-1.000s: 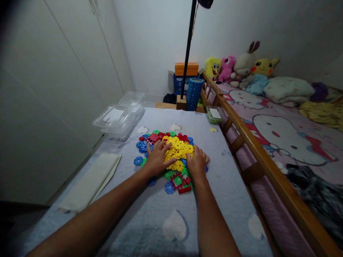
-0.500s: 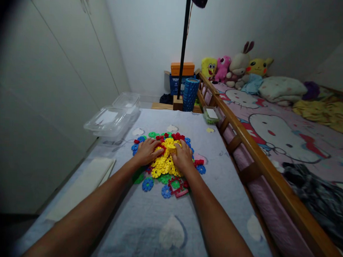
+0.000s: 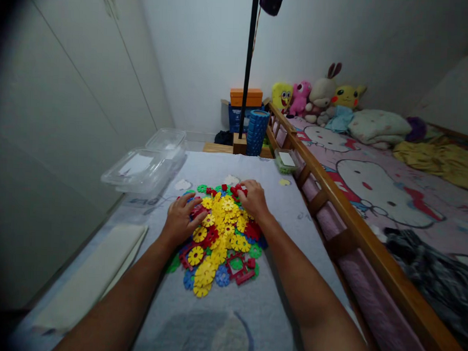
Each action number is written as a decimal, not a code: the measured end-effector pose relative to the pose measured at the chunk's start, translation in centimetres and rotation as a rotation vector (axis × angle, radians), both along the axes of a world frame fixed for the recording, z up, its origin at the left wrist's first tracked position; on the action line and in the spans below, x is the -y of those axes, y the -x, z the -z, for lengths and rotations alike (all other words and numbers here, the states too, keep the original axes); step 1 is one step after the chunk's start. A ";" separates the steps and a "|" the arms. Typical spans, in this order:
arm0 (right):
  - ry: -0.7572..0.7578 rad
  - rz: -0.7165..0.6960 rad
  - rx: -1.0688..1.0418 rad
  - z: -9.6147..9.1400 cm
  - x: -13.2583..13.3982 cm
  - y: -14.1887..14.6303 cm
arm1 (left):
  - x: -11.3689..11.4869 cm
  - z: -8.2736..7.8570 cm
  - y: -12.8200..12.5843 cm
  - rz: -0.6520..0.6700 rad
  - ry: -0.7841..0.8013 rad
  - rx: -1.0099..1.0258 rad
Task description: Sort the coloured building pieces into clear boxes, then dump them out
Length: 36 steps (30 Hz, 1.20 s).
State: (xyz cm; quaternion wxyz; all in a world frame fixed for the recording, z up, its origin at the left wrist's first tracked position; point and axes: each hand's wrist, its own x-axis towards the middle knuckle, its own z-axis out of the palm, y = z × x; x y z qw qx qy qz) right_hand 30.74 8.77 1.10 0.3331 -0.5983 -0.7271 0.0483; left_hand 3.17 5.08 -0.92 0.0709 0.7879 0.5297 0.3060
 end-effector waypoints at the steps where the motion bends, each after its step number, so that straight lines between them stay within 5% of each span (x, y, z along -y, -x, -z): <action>1: 0.026 0.083 0.054 -0.2 -0.9 -1.3 | -0.1 0.1 0.1 -0.018 0.021 -0.012; 6: 0.265 0.531 0.280 -0.5 -4.7 -7.2 | -0.3 0.7 -0.1 -0.039 0.110 -0.070; 12: 0.351 0.639 0.378 -0.6 -6.7 -10.7 | -0.2 0.6 -0.3 -0.007 0.116 -0.107; 26: 0.439 0.504 0.503 -2.1 -7.2 -12.2 | -0.2 1.0 -0.1 0.032 0.068 -0.114; 36: 0.334 0.272 0.547 -1.7 2.1 -7.6 | 0.2 0.4 -0.5 0.113 -0.026 -0.071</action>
